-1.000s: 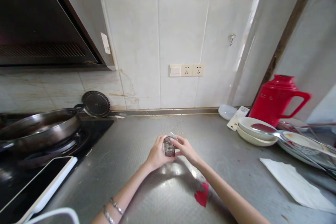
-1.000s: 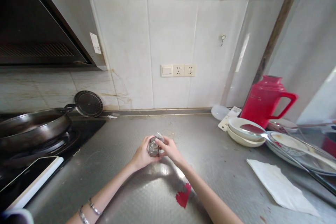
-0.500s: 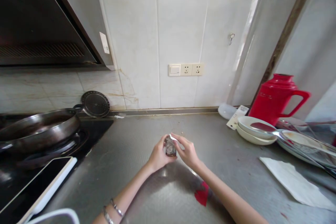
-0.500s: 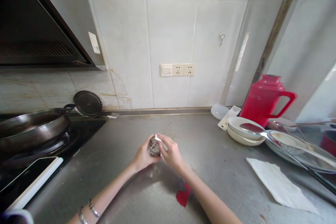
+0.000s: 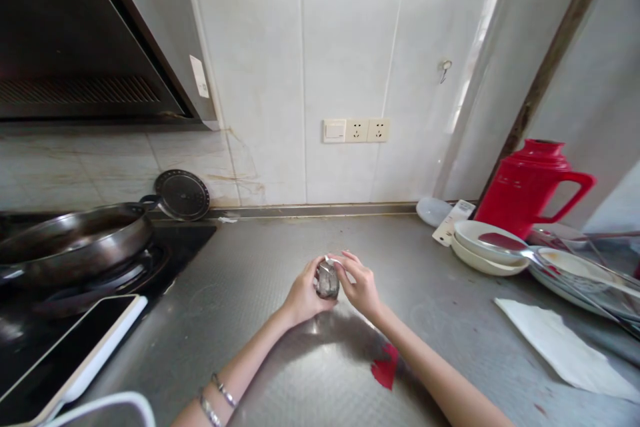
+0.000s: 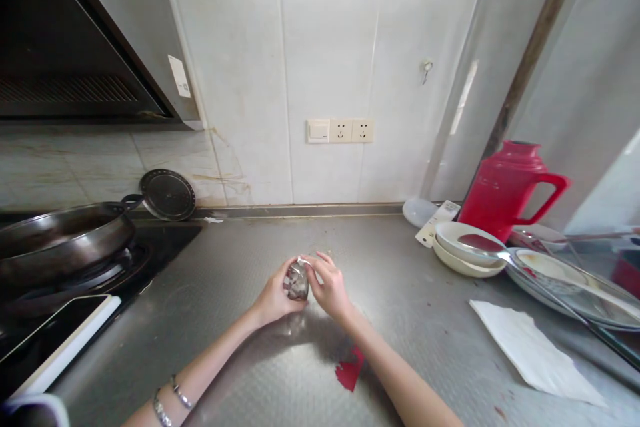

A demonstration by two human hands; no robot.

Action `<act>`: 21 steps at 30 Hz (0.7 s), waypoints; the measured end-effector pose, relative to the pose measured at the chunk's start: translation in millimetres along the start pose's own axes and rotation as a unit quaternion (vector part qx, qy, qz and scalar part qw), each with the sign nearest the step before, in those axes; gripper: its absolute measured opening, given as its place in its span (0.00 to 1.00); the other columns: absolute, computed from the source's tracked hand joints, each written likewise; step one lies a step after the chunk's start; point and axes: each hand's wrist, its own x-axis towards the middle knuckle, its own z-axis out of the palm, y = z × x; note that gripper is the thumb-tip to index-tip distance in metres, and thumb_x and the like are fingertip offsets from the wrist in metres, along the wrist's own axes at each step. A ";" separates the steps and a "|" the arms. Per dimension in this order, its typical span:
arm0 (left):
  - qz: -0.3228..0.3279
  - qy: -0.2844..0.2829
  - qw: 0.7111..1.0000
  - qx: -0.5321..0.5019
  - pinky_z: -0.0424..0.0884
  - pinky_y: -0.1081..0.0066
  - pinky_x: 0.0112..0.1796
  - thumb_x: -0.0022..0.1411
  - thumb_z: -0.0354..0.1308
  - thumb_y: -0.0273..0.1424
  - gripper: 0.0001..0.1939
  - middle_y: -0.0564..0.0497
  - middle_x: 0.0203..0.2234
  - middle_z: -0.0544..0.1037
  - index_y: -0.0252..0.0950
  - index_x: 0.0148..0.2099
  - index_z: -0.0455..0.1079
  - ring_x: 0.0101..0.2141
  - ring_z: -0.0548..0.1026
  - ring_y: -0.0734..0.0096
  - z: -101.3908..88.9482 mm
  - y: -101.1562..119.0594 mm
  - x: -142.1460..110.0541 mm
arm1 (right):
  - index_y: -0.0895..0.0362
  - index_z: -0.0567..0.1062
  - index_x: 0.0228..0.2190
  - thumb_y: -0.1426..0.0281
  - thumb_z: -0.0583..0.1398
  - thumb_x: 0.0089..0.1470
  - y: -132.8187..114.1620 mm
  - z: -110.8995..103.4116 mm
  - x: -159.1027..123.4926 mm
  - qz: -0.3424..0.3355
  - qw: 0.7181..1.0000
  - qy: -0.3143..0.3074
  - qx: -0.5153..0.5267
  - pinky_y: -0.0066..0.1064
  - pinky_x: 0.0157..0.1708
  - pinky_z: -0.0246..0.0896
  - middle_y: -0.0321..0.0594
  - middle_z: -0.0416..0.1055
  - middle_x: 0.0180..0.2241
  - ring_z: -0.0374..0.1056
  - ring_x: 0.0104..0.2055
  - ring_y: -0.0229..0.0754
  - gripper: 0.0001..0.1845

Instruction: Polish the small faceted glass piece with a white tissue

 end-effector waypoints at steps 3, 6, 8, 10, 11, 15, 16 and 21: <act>0.016 0.010 1.000 0.013 0.66 0.63 0.50 0.39 0.68 0.25 0.44 0.45 0.51 0.69 0.39 0.58 0.55 0.49 0.70 0.60 -0.2 -0.7 -0.1 | 0.51 0.69 0.49 0.77 0.53 0.58 -4.2 -1.2 -1.2 -0.026 1.000 -0.004 -0.011 0.47 0.51 0.64 0.43 0.77 0.42 0.74 0.43 0.43 0.19; 0.039 0.026 0.999 0.021 0.66 0.63 0.50 0.41 0.66 0.25 0.38 0.46 0.49 0.70 0.39 0.56 0.57 0.49 0.70 0.61 0.4 -1.3 -0.3 | 0.52 0.67 0.52 0.79 0.53 0.57 -11.1 -2.3 -2.8 -0.087 0.995 -0.039 -0.029 0.47 0.53 0.61 0.45 0.75 0.45 0.70 0.49 0.44 0.22; 0.046 0.029 0.998 0.032 0.66 0.64 0.49 0.43 0.65 0.25 0.36 0.46 0.48 0.70 0.39 0.54 0.58 0.48 0.70 0.61 1.7 -1.7 -1.0 | 0.53 0.66 0.52 0.79 0.53 0.57 -14.3 -2.6 -2.6 -0.114 0.991 -0.056 -0.030 0.48 0.54 0.59 0.45 0.74 0.46 0.69 0.51 0.44 0.22; 0.043 0.029 0.998 0.043 0.67 0.64 0.48 0.43 0.65 0.26 0.35 0.46 0.47 0.70 0.39 0.54 0.58 0.47 0.70 0.61 3.4 -2.4 -2.1 | 0.53 0.67 0.51 0.78 0.53 0.57 -14.8 -2.0 -1.4 -0.101 0.993 -0.055 -0.022 0.49 0.55 0.58 0.45 0.74 0.46 0.69 0.50 0.44 0.21; 0.039 0.027 0.998 0.046 0.68 0.64 0.46 0.43 0.65 0.27 0.35 0.46 0.47 0.69 0.39 0.54 0.58 0.46 0.70 0.61 4.2 -3.0 -2.6 | 0.53 0.68 0.50 0.78 0.52 0.58 -14.1 -1.4 -0.6 -0.079 0.996 -0.046 -0.016 0.49 0.55 0.58 0.44 0.75 0.45 0.71 0.49 0.44 0.20; 0.026 0.025 0.998 0.047 0.68 0.65 0.44 0.41 0.67 0.27 0.40 0.46 0.48 0.68 0.40 0.57 0.56 0.45 0.71 0.61 5.4 -5.3 -3.3 | 0.51 0.73 0.44 0.74 0.52 0.60 -9.1 0.4 1.6 0.030 1.000 -0.001 0.003 0.46 0.52 0.62 0.41 0.77 0.40 0.75 0.39 0.42 0.14; 0.026 0.027 0.998 0.049 0.68 0.65 0.45 0.40 0.67 0.26 0.41 0.46 0.48 0.68 0.40 0.57 0.55 0.45 0.71 0.61 5.1 -5.8 -3.1 | 0.50 0.73 0.44 0.74 0.52 0.60 -8.6 0.1 1.6 0.036 0.999 0.004 0.002 0.46 0.52 0.62 0.41 0.78 0.39 0.75 0.38 0.42 0.14; 0.037 0.043 0.996 0.064 0.67 0.64 0.47 0.42 0.65 0.26 0.38 0.46 0.47 0.68 0.40 0.56 0.55 0.46 0.70 0.61 2.7 -6.6 -0.9 | 0.52 0.69 0.50 0.78 0.54 0.56 -15.5 -3.7 -0.1 -0.072 0.997 -0.036 -0.018 0.49 0.54 0.59 0.43 0.76 0.43 0.72 0.46 0.44 0.21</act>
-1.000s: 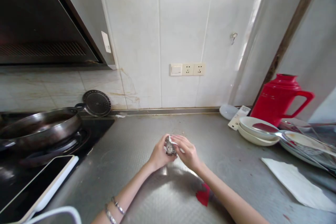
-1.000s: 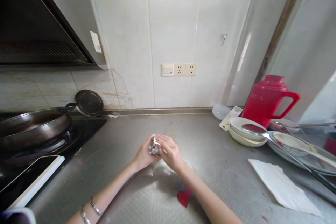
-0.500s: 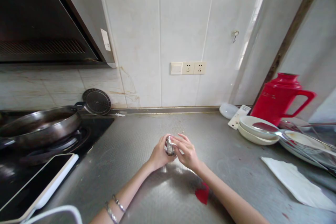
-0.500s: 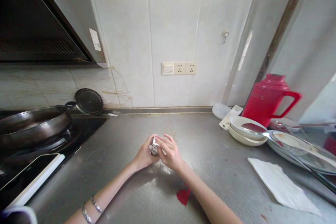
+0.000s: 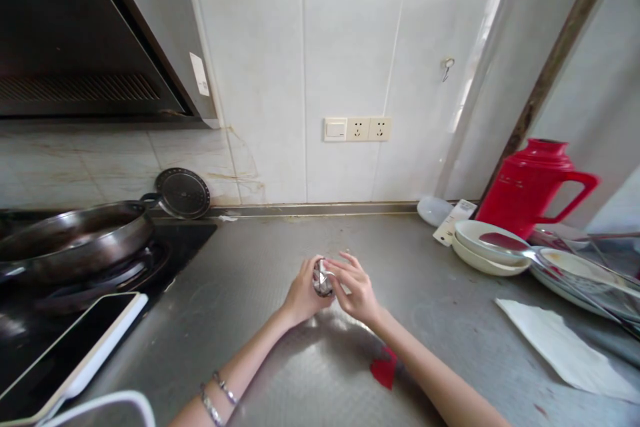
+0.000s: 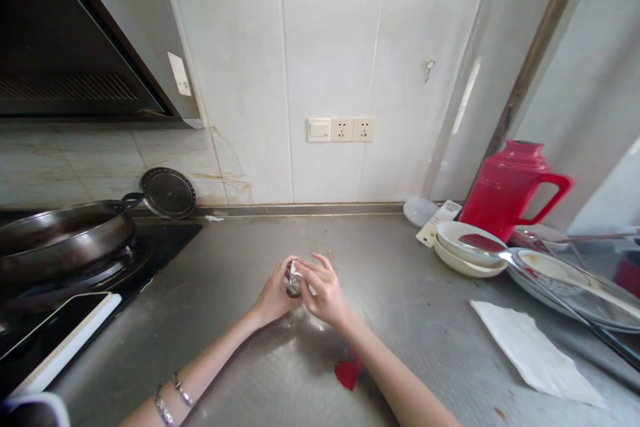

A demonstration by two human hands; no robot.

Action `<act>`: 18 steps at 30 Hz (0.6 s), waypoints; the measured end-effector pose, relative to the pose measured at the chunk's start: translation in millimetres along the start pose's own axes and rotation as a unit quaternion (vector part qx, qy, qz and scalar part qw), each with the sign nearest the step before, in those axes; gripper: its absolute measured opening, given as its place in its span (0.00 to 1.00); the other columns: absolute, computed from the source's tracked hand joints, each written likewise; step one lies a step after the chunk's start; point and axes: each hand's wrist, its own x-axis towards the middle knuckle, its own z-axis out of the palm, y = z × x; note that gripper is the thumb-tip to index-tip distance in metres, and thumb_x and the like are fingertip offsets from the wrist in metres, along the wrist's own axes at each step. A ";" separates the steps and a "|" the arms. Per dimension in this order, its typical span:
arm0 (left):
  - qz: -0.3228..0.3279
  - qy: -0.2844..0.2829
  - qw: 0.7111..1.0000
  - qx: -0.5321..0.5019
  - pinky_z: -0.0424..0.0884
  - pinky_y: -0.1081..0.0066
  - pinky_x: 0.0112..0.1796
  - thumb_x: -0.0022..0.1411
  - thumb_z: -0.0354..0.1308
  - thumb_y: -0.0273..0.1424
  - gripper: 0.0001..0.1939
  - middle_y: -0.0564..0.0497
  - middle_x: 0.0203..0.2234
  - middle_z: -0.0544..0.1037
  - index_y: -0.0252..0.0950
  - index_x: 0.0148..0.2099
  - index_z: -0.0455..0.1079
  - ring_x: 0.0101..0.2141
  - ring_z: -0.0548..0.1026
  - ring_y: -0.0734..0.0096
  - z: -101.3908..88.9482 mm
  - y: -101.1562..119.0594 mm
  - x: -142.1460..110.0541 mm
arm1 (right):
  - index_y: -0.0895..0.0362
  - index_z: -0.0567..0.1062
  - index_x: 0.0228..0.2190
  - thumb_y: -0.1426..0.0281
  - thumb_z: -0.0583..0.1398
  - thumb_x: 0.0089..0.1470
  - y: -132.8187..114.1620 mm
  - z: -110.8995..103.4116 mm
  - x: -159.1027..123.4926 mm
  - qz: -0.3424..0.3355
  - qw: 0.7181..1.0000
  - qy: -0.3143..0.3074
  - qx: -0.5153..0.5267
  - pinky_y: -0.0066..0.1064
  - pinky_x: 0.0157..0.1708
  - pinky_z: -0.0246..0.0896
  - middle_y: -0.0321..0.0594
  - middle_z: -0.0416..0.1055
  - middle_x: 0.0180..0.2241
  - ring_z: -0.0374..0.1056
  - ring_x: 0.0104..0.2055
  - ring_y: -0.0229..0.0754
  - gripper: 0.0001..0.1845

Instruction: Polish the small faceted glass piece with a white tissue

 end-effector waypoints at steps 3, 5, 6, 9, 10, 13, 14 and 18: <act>0.012 0.002 1.000 0.012 0.66 0.62 0.49 0.43 0.64 0.27 0.36 0.44 0.47 0.68 0.38 0.55 0.56 0.48 0.69 0.60 0.0 0.4 0.4 | 0.53 0.67 0.52 0.79 0.54 0.56 -5.4 -0.1 0.5 -0.039 0.999 -0.030 0.001 0.49 0.55 0.57 0.45 0.75 0.46 0.69 0.51 0.45 0.23; 0.019 -0.009 1.000 0.014 0.66 0.63 0.48 0.43 0.64 0.27 0.34 0.44 0.47 0.68 0.38 0.54 0.57 0.48 0.69 0.60 0.8 1.2 -0.7 | 0.53 0.67 0.52 0.79 0.53 0.57 -6.1 1.3 1.4 -0.018 0.999 -0.024 0.012 0.49 0.55 0.58 0.44 0.75 0.46 0.69 0.51 0.44 0.22; 0.020 -0.016 1.000 0.012 0.67 0.63 0.47 0.44 0.64 0.27 0.34 0.45 0.46 0.68 0.38 0.54 0.58 0.47 0.69 0.60 1.2 1.7 -1.5 | 0.52 0.68 0.51 0.78 0.53 0.57 -5.5 2.2 1.9 0.004 1.000 -0.013 0.020 0.48 0.55 0.59 0.43 0.75 0.45 0.70 0.50 0.44 0.21; 0.011 -0.027 1.000 0.005 0.69 0.65 0.42 0.43 0.65 0.28 0.35 0.47 0.44 0.69 0.40 0.55 0.58 0.43 0.71 0.62 2.5 2.9 -3.8 | 0.51 0.74 0.45 0.75 0.53 0.59 -1.9 3.6 3.4 0.090 0.994 0.030 0.047 0.47 0.53 0.62 0.41 0.77 0.40 0.74 0.42 0.43 0.15; 0.005 -0.026 1.000 0.003 0.69 0.66 0.41 0.43 0.66 0.29 0.37 0.47 0.45 0.69 0.40 0.56 0.57 0.41 0.72 0.63 2.8 3.0 -4.2 | 0.51 0.75 0.43 0.74 0.53 0.59 -0.7 3.4 3.8 0.113 0.991 0.042 0.053 0.47 0.53 0.62 0.40 0.78 0.39 0.75 0.40 0.43 0.14; -0.005 -0.017 1.000 -0.006 0.70 0.67 0.39 0.42 0.66 0.28 0.40 0.46 0.47 0.68 0.40 0.57 0.55 0.40 0.72 0.65 2.9 2.5 -3.8 | 0.51 0.77 0.40 0.73 0.53 0.59 0.5 1.6 3.9 0.131 0.988 0.063 0.054 0.46 0.52 0.63 0.40 0.79 0.37 0.75 0.37 0.42 0.13; -0.003 -0.014 1.000 -0.010 0.70 0.67 0.39 0.42 0.66 0.28 0.40 0.46 0.47 0.68 0.40 0.57 0.55 0.40 0.72 0.65 2.8 2.3 -3.3 | 0.51 0.76 0.41 0.74 0.53 0.59 0.0 0.7 3.7 0.117 0.990 0.062 0.049 0.46 0.52 0.62 0.41 0.78 0.37 0.75 0.38 0.42 0.14; 0.023 0.005 1.000 -0.014 0.68 0.66 0.44 0.41 0.65 0.25 0.37 0.47 0.46 0.69 0.40 0.54 0.57 0.43 0.71 0.64 2.5 3.5 -2.1 | 0.52 0.72 0.47 0.77 0.54 0.56 -5.0 -1.7 3.2 0.016 0.999 0.031 0.032 0.48 0.53 0.61 0.43 0.77 0.41 0.74 0.44 0.44 0.19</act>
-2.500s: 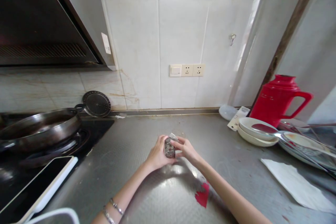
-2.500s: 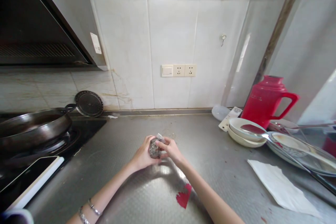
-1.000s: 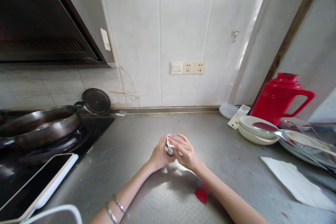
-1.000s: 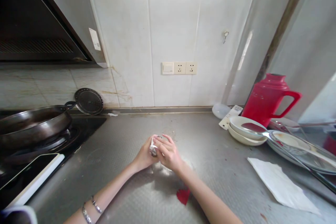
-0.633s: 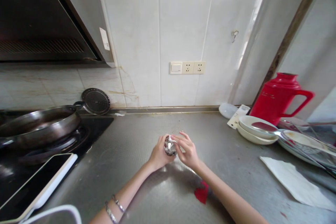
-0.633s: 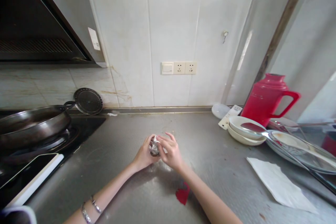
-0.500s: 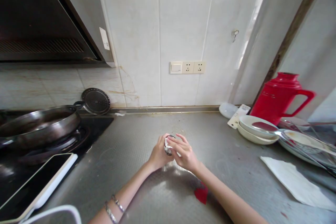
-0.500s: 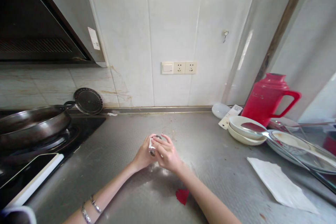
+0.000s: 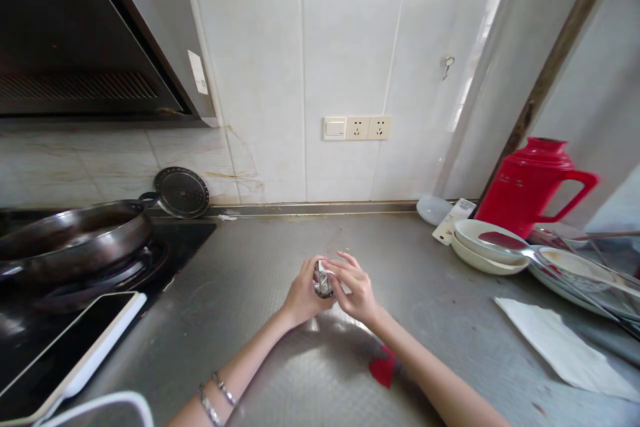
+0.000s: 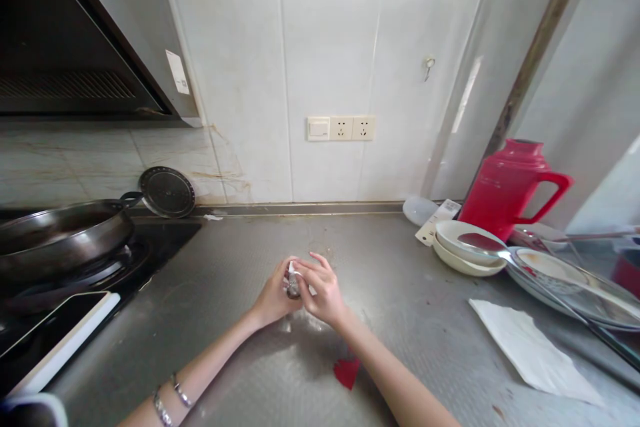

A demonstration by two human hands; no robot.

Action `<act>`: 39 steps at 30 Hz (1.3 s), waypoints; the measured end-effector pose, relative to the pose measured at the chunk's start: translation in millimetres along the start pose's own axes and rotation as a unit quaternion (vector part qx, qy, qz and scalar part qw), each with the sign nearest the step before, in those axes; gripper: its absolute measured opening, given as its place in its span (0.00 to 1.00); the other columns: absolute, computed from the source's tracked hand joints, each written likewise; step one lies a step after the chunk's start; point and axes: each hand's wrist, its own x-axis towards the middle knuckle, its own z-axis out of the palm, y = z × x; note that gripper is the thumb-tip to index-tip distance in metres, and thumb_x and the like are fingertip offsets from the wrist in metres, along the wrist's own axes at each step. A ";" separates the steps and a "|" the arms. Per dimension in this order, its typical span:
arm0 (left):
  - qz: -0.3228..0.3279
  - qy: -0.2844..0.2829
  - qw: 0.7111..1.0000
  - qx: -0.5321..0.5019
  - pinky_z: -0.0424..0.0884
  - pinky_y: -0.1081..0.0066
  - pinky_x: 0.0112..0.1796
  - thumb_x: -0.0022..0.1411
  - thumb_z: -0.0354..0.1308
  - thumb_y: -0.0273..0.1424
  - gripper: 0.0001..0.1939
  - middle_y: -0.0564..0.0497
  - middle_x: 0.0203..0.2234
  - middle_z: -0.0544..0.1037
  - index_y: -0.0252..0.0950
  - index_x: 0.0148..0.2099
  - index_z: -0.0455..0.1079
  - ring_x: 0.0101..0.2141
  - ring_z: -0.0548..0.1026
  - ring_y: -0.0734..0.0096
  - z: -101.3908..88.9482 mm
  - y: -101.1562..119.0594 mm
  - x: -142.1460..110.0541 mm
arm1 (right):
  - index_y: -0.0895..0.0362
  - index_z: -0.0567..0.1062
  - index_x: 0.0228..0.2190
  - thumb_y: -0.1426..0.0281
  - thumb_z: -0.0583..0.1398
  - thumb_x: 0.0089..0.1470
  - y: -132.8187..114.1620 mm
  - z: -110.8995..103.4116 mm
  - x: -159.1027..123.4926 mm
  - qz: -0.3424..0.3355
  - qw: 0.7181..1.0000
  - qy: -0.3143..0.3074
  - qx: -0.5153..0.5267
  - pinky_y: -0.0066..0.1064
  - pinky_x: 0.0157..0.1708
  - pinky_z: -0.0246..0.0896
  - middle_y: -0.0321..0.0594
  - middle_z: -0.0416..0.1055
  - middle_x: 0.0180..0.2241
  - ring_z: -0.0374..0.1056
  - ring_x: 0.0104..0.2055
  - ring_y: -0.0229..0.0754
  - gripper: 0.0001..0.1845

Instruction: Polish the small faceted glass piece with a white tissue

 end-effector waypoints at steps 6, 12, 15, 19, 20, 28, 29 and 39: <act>-0.009 -0.010 1.000 -0.009 0.70 0.67 0.40 0.41 0.66 0.27 0.38 0.46 0.46 0.68 0.40 0.55 0.57 0.42 0.71 0.63 -0.5 6.5 -1.3 | 0.52 0.77 0.39 0.74 0.54 0.58 -0.2 1.4 4.7 0.107 0.993 0.043 0.023 0.45 0.52 0.63 0.38 0.79 0.35 0.75 0.37 0.43 0.13; -0.044 -0.005 0.998 -0.039 0.71 0.70 0.35 0.39 0.68 0.27 0.40 0.46 0.47 0.70 0.39 0.55 0.56 0.38 0.71 0.67 -1.6 7.6 0.3 | 0.52 0.76 0.40 0.75 0.54 0.58 4.1 -1.3 4.5 0.100 0.994 0.051 0.015 0.46 0.52 0.63 0.38 0.78 0.34 0.75 0.36 0.42 0.13; -0.048 0.012 0.998 -0.040 0.70 0.69 0.37 0.40 0.67 0.28 0.37 0.47 0.44 0.71 0.39 0.53 0.57 0.38 0.71 0.67 -1.4 8.3 2.0 | 0.52 0.73 0.45 0.77 0.54 0.57 0.2 -2.3 2.8 0.033 0.999 0.027 -0.001 0.47 0.53 0.60 0.42 0.77 0.40 0.74 0.42 0.43 0.16; -0.015 0.014 0.999 -0.032 0.69 0.66 0.42 0.42 0.66 0.27 0.33 0.48 0.43 0.72 0.39 0.51 0.59 0.41 0.72 0.64 -1.6 10.7 1.9 | 0.52 0.70 0.48 0.78 0.53 0.57 -4.7 -0.9 2.4 -0.016 1.000 -0.022 -0.005 0.49 0.55 0.57 0.43 0.77 0.42 0.72 0.47 0.44 0.19; -0.009 0.012 1.000 -0.025 0.69 0.66 0.43 0.42 0.65 0.27 0.32 0.48 0.43 0.72 0.39 0.51 0.60 0.42 0.71 0.63 -1.5 10.9 1.4 | 0.52 0.71 0.48 0.77 0.53 0.57 -4.6 -0.1 2.6 -0.003 1.000 -0.025 -0.003 0.49 0.55 0.57 0.42 0.77 0.42 0.72 0.46 0.44 0.19; -0.064 -0.003 0.997 -0.032 0.70 0.67 0.38 0.37 0.68 0.25 0.43 0.46 0.46 0.69 0.39 0.57 0.57 0.39 0.71 0.64 2.5 1.5 -2.0 | 0.53 0.77 0.29 0.67 0.53 0.60 11.6 8.8 -0.8 0.182 0.983 0.036 -0.001 0.42 0.52 0.64 0.33 0.75 0.23 0.71 0.24 0.38 0.14; -0.070 -0.001 0.997 -0.037 0.70 0.67 0.38 0.36 0.68 0.25 0.43 0.46 0.46 0.70 0.39 0.56 0.58 0.39 0.71 0.65 2.6 0.9 -1.7 | 0.53 0.77 0.29 0.66 0.53 0.60 13.0 9.6 -1.7 0.183 0.983 0.034 -0.003 0.42 0.51 0.64 0.33 0.74 0.22 0.71 0.25 0.39 0.14; -0.123 0.027 0.987 -0.096 0.68 0.69 0.39 0.36 0.70 0.25 0.39 0.48 0.43 0.73 0.36 0.53 0.61 0.37 0.72 0.66 1.7 6.0 3.2 | 0.54 0.77 0.32 0.64 0.52 0.61 17.0 12.3 -2.0 0.185 0.982 0.038 -0.004 0.32 0.40 0.69 0.37 0.76 0.27 0.73 0.29 0.40 0.15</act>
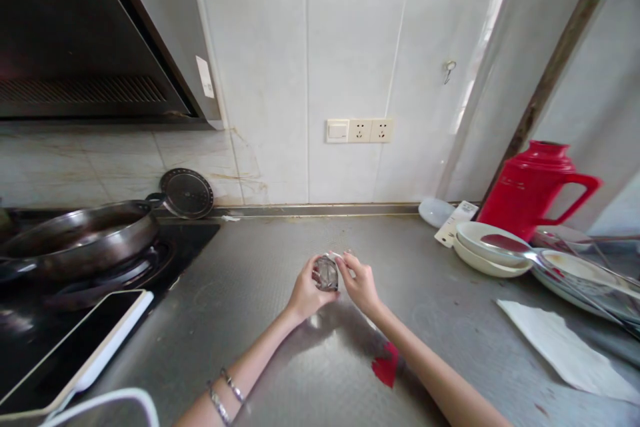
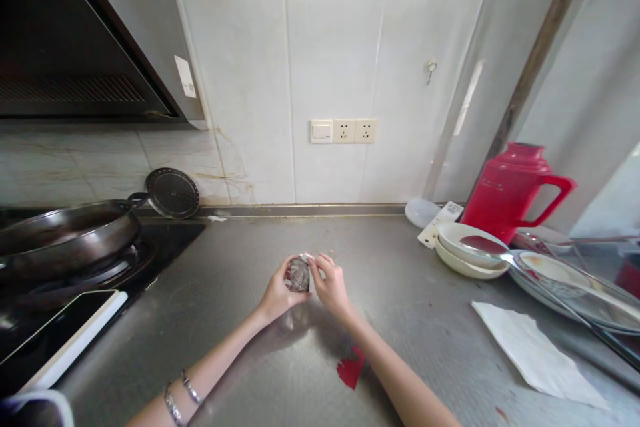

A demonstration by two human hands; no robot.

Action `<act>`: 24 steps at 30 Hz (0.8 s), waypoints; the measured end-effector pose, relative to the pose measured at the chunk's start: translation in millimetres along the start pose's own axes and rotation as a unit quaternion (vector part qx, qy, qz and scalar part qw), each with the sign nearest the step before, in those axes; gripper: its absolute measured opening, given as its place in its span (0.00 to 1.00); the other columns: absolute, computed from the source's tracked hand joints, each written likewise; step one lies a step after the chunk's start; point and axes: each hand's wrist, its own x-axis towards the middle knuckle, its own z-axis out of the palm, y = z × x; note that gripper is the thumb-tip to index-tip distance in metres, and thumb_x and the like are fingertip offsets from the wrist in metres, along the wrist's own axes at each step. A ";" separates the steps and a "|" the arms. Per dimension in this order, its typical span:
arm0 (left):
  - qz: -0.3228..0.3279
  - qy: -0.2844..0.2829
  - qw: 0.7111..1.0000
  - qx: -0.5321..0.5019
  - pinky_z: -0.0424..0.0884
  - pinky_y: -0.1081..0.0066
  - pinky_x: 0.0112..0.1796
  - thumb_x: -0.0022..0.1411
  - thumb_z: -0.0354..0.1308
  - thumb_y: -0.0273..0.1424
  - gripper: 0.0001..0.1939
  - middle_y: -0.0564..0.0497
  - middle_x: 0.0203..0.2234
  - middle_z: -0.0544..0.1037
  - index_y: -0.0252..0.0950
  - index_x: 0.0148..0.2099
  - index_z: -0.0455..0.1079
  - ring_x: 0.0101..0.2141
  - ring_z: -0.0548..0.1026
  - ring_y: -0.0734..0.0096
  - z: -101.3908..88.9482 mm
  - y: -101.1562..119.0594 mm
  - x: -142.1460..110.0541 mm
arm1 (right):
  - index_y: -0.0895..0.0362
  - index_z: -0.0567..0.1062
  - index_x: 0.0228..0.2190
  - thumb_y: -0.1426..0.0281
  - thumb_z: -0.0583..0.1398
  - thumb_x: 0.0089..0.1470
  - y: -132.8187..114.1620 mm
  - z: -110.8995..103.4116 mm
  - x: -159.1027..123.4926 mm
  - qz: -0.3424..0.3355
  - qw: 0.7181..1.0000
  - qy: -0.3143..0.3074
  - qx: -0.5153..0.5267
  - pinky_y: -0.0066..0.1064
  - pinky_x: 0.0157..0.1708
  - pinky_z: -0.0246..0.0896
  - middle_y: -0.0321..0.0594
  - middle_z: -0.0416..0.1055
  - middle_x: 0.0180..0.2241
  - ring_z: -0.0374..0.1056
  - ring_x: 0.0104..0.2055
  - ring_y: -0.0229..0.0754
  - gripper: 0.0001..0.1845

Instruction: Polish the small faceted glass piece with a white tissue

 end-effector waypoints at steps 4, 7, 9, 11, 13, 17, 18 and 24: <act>-0.029 0.005 0.999 -0.027 0.68 0.69 0.39 0.35 0.71 0.26 0.40 0.47 0.42 0.73 0.35 0.53 0.60 0.37 0.73 0.67 2.1 0.7 3.3 | 0.54 0.77 0.38 0.64 0.52 0.61 1.1 -1.8 3.1 -0.002 1.000 -0.030 0.007 0.30 0.37 0.69 0.39 0.77 0.30 0.74 0.33 0.41 0.15; -0.033 0.012 0.998 -0.050 0.68 0.69 0.39 0.34 0.71 0.25 0.39 0.49 0.40 0.73 0.36 0.51 0.60 0.36 0.73 0.67 4.3 0.6 9.6 | 0.53 0.76 0.43 0.65 0.51 0.61 3.9 -3.1 6.0 0.011 0.998 -0.065 0.023 0.31 0.39 0.69 0.41 0.78 0.38 0.74 0.40 0.43 0.15; -0.039 0.017 0.996 -0.075 0.68 0.69 0.39 0.34 0.70 0.23 0.39 0.50 0.38 0.74 0.36 0.50 0.60 0.36 0.73 0.68 5.8 -0.2 14.4 | 0.52 0.74 0.46 0.66 0.51 0.61 6.5 -2.9 7.4 0.018 0.996 -0.084 0.036 0.33 0.43 0.68 0.41 0.76 0.43 0.73 0.44 0.43 0.16; -0.052 0.016 0.993 -0.100 0.68 0.70 0.38 0.34 0.69 0.22 0.38 0.52 0.36 0.74 0.36 0.50 0.60 0.34 0.73 0.69 7.3 -2.0 18.2 | 0.52 0.73 0.48 0.66 0.51 0.61 9.0 -1.9 7.7 0.026 0.995 -0.090 0.044 0.34 0.44 0.68 0.41 0.76 0.44 0.72 0.46 0.44 0.17; -0.066 0.018 0.992 -0.110 0.68 0.71 0.36 0.33 0.67 0.20 0.38 0.52 0.35 0.73 0.36 0.50 0.60 0.34 0.73 0.70 8.6 -4.2 19.9 | 0.53 0.73 0.48 0.67 0.51 0.60 11.0 -1.0 7.1 0.032 0.995 -0.085 0.045 0.35 0.43 0.69 0.42 0.76 0.44 0.73 0.46 0.45 0.17; -0.083 0.018 0.991 -0.104 0.68 0.72 0.35 0.32 0.66 0.18 0.39 0.52 0.35 0.73 0.36 0.50 0.61 0.34 0.72 0.70 9.8 -4.7 18.3 | 0.55 0.75 0.46 0.70 0.52 0.60 13.3 -1.9 4.7 0.039 0.996 -0.069 0.039 0.34 0.39 0.70 0.43 0.77 0.41 0.75 0.41 0.45 0.16; -0.086 0.013 0.990 -0.111 0.68 0.72 0.34 0.32 0.66 0.18 0.39 0.52 0.35 0.73 0.37 0.50 0.61 0.34 0.72 0.70 9.9 -3.3 17.3 | 0.56 0.75 0.45 0.71 0.52 0.60 13.4 -2.7 4.0 0.039 0.996 -0.067 0.036 0.34 0.38 0.70 0.43 0.78 0.40 0.75 0.40 0.44 0.16; -0.109 -0.006 0.980 -0.166 0.64 0.77 0.25 0.34 0.64 0.19 0.35 0.57 0.28 0.71 0.37 0.48 0.61 0.26 0.69 0.75 8.5 9.8 11.4 | 0.52 0.74 0.46 0.71 0.52 0.60 8.0 -5.8 -1.6 0.014 0.999 -0.044 0.022 0.36 0.41 0.71 0.41 0.77 0.42 0.74 0.44 0.46 0.16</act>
